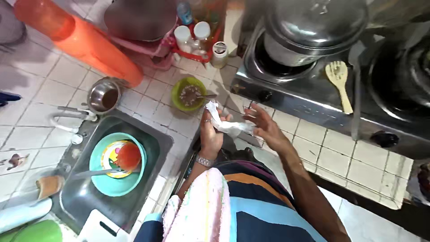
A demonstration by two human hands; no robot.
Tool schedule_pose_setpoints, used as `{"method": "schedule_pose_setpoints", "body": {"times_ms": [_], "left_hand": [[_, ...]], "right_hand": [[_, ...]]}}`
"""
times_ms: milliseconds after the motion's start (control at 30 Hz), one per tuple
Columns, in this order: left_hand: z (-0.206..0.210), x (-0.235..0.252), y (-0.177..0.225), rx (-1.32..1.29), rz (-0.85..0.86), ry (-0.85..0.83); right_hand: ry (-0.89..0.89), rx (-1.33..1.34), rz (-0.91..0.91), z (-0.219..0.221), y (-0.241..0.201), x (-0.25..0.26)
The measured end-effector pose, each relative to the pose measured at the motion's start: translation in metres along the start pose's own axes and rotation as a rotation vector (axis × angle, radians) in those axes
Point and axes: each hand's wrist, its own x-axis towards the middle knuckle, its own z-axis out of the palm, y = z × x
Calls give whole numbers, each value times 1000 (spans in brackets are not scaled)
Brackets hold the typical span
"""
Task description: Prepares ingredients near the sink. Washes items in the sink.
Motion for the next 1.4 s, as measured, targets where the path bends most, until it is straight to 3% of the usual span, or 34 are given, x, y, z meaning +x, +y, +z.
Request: {"method": "schedule_pose_setpoints", "body": {"times_ms": [167,333,467,767,1033,1133,1400], "left_hand": [[-30,28,41,-70,3,24],[-54,48,74,88,114,26],[-72,60,89,373,318,-18],[-92,80,107,592,395,-62],[-95,98,110,746,321,-61],[-89,102,111,742,313,-81],[-102,128,116,1147,359,-113]], "right_hand": [[-149,402,49,83,18,42],[145,388,153,117,-3,54],[238,389,186,114,-10,69],[489,342,106,118,-13,103],[515,428,168,118,-24,120],[443,423,155,110,-29,120],[449,117,-40,90,-34,136]]}}
